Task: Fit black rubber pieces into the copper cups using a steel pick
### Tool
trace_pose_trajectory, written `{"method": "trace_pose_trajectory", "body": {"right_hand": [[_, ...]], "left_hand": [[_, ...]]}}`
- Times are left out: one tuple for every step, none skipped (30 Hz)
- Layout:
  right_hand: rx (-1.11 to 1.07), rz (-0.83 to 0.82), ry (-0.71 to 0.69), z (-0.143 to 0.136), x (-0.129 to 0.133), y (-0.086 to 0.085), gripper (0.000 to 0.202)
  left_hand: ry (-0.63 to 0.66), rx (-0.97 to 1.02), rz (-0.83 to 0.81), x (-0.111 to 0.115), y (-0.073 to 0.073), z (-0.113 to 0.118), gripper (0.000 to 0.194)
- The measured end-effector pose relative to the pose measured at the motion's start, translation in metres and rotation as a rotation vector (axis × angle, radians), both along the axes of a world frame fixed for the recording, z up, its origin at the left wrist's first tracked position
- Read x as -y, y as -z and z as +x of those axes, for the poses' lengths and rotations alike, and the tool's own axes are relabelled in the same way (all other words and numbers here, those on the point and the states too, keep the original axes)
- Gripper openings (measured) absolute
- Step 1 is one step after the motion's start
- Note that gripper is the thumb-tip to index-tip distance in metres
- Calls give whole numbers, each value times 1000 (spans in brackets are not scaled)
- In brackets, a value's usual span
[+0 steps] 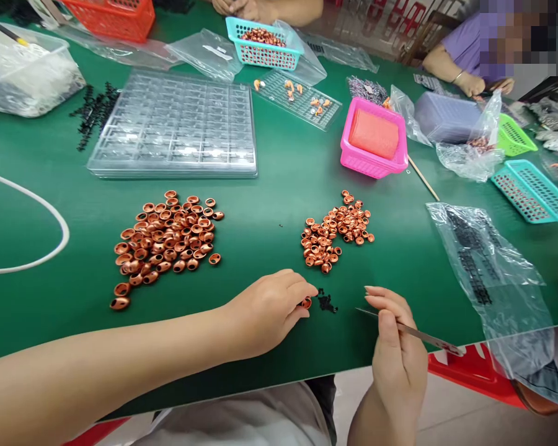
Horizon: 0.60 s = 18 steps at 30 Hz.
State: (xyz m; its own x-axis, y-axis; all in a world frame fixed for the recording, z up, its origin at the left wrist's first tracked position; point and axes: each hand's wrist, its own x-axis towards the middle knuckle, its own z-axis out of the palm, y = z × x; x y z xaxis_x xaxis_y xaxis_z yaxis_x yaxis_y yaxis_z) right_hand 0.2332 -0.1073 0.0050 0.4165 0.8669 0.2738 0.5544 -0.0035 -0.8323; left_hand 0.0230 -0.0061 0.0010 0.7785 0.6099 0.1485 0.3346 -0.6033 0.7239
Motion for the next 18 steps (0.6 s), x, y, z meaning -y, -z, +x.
{"method": "trace_pose_trajectory", "body": {"right_hand": [[69,-43,24,5,3,-2,28],[120,-82,43,10,6,-4,28],[145,-119,56,14,10,-5,27],[145,-151,56,18,13,-6,26],[126,-171,51,21,16,-7,25],[99,-175,42,22,18,-7,23],[68,-166,27,21,19,-7,22],[37,-143,7,19,19,-7,20],[7,-109,-19,16,18,-6,18],[-25,-75,-51,11,16,-5,15],[-61,-44,-85,6,13,-4,13],[-99,-20,-118,2,9,-2,11],[-138,-6,-144,-3,6,0,11],[-170,2,-163,-7,2,1,11],[-196,4,-175,-11,-1,3,12],[-219,4,-181,-13,-3,5,13],[-235,6,-180,-14,-4,6,13],[-250,10,-176,-15,-4,7,14]], "left_hand": [[13,-8,-20,-1,-1,0,19],[23,-12,-37,-3,-2,0,18],[29,-15,-52,-3,-3,0,16],[30,-19,-64,-4,-4,0,14],[30,-23,-76,-5,-5,0,12],[29,-27,-85,-5,-5,0,10],[27,-29,-91,-6,-5,0,8],[25,-30,-94,-6,-5,0,7],[23,-29,-93,-6,-5,0,7],[22,-29,-90,-6,-5,0,6],[21,-31,-87,-6,-5,0,5],[19,-34,-86,-6,-5,0,4],[16,-37,-87,-6,-5,1,4],[14,-40,-90,-6,-5,1,3],[13,-40,-96,-7,-6,1,3],[11,-38,-101,-7,-7,1,3],[8,-32,-106,-7,-8,1,4],[6,-25,-110,-8,-9,2,4]]}}
